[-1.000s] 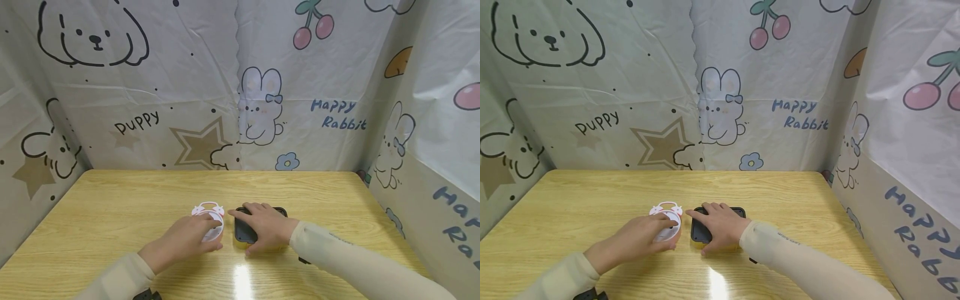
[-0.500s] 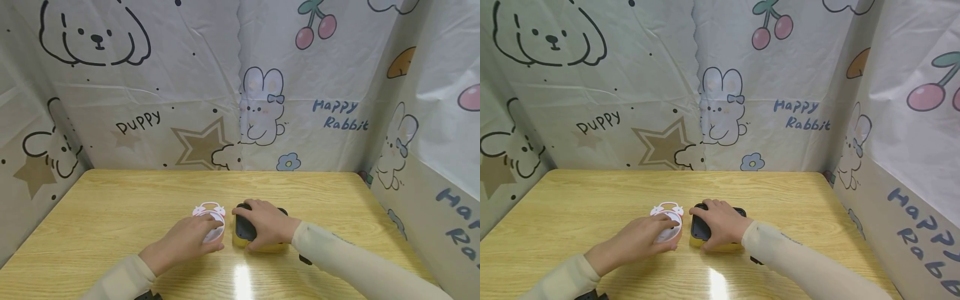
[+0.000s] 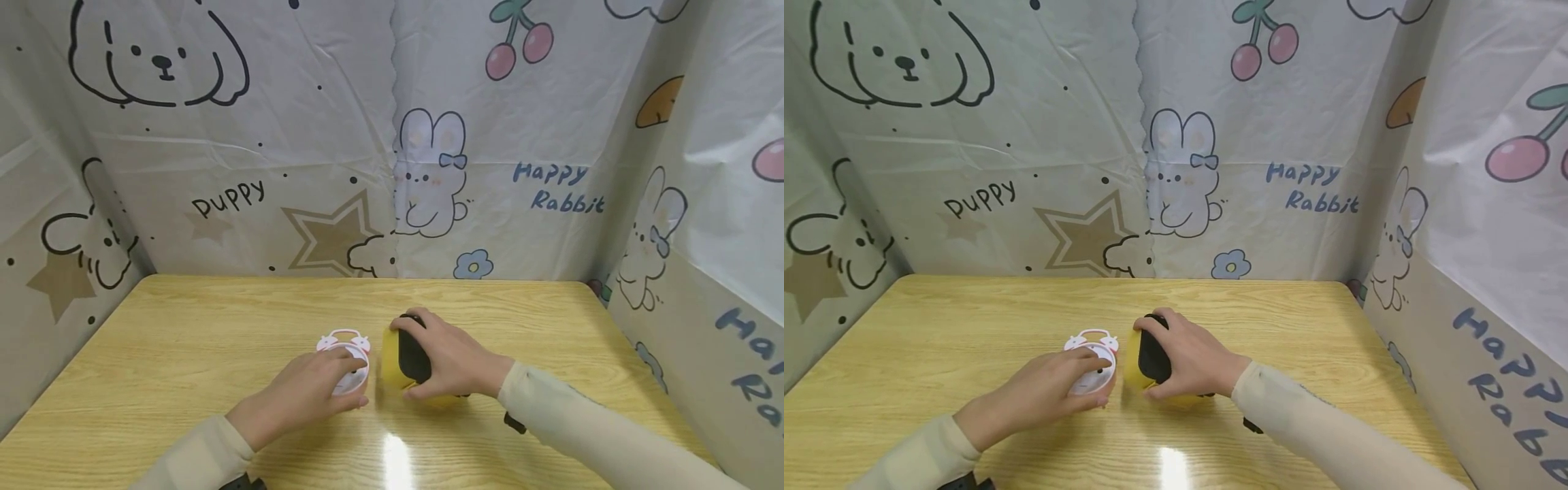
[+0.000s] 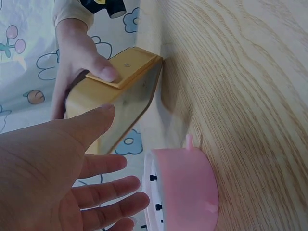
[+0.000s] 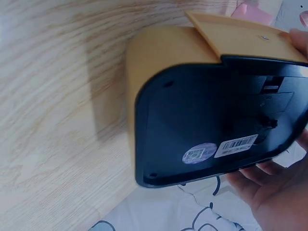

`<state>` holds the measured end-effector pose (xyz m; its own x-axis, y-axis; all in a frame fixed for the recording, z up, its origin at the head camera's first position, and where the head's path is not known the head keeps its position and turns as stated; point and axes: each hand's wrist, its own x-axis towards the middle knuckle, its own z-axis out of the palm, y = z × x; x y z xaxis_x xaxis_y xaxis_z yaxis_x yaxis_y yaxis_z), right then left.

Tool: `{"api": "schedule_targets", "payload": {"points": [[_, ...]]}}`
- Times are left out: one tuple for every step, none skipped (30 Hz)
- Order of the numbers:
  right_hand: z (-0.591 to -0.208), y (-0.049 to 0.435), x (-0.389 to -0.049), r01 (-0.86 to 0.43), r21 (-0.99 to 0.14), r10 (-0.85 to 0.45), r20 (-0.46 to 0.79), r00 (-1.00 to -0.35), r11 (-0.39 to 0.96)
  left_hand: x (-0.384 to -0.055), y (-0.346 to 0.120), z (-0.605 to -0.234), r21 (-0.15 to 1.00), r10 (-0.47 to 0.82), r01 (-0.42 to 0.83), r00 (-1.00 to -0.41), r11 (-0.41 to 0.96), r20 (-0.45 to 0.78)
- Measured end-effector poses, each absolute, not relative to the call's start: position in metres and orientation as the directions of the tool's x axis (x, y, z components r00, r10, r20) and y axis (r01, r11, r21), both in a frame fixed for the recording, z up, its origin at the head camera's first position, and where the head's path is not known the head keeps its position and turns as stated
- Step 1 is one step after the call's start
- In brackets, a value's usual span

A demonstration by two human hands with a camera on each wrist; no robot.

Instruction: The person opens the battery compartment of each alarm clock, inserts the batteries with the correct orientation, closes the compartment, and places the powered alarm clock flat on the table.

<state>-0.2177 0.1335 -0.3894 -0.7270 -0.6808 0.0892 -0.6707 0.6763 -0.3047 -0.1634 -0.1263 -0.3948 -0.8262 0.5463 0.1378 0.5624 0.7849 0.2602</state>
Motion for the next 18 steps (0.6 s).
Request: {"api": "schedule_targets", "payload": {"points": [[-0.389,0.135,-0.218,-0.669,-0.319,-0.678,0.099,-0.728,0.672,-0.163,-0.126,-0.395,0.263,0.546,0.562,-0.826,0.784,0.137],[-0.388,0.136,-0.218,-0.670,-0.332,-0.677,0.112,-0.727,0.664,-0.163,-0.126,-0.394,0.265,0.546,0.562,-0.826,0.784,0.137],[-0.388,0.137,-0.218,-0.669,-0.344,-0.675,0.122,-0.727,0.658,-0.163,-0.126,-0.394,0.267,0.546,0.561,-0.827,0.784,0.135],[-0.388,0.138,-0.218,-0.670,-0.355,-0.674,0.134,-0.726,0.651,-0.163,-0.126,-0.393,0.269,0.546,0.561,-0.827,0.783,0.136],[-0.388,0.139,-0.218,-0.674,-0.364,-0.674,0.148,-0.724,0.643,-0.162,-0.126,-0.393,0.268,0.547,0.563,-0.825,0.782,0.138],[-0.389,0.141,-0.218,-0.678,-0.372,-0.675,0.161,-0.720,0.634,-0.162,-0.126,-0.393,0.267,0.549,0.566,-0.824,0.780,0.140],[-0.389,0.142,-0.218,-0.682,-0.382,-0.676,0.176,-0.716,0.624,-0.162,-0.126,-0.392,0.265,0.551,0.568,-0.822,0.779,0.143],[-0.389,0.144,-0.218,-0.688,-0.390,-0.677,0.191,-0.711,0.613,-0.162,-0.126,-0.392,0.263,0.555,0.573,-0.819,0.777,0.146],[-0.390,0.145,-0.217,-0.691,-0.399,-0.676,0.204,-0.708,0.603,-0.161,-0.126,-0.392,0.260,0.558,0.577,-0.816,0.774,0.150],[-0.390,0.147,-0.217,-0.695,-0.412,-0.677,0.218,-0.703,0.589,-0.161,-0.127,-0.392,0.256,0.561,0.582,-0.813,0.772,0.155],[-0.390,0.149,-0.217,-0.699,-0.424,-0.678,0.231,-0.698,0.576,-0.161,-0.127,-0.393,0.252,0.562,0.584,-0.812,0.772,0.159],[-0.391,0.150,-0.217,-0.701,-0.436,-0.677,0.241,-0.695,0.564,-0.161,-0.126,-0.393,0.249,0.564,0.586,-0.810,0.771,0.162],[-0.391,0.152,-0.217,-0.703,-0.446,-0.676,0.253,-0.692,0.554,-0.161,-0.126,-0.393,0.246,0.566,0.590,-0.807,0.769,0.167],[-0.391,0.154,-0.217,-0.706,-0.453,-0.674,0.265,-0.689,0.544,-0.161,-0.126,-0.393,0.243,0.567,0.592,-0.806,0.769,0.170],[-0.391,0.155,-0.217,-0.708,-0.459,-0.673,0.275,-0.687,0.536,-0.161,-0.126,-0.394,0.239,0.568,0.594,-0.804,0.768,0.175],[-0.392,0.156,-0.217,-0.711,-0.463,-0.671,0.284,-0.685,0.529,-0.161,-0.125,-0.394,0.235,0.568,0.596,-0.803,0.768,0.180],[-0.392,0.157,-0.217,-0.712,-0.465,-0.669,0.291,-0.684,0.526,-0.161,-0.125,-0.394,0.230,0.570,0.599,-0.801,0.767,0.184],[-0.392,0.158,-0.217,-0.713,-0.463,-0.666,0.297,-0.684,0.526,-0.161,-0.124,-0.394,0.226,0.573,0.603,-0.798,0.765,0.188]]}}
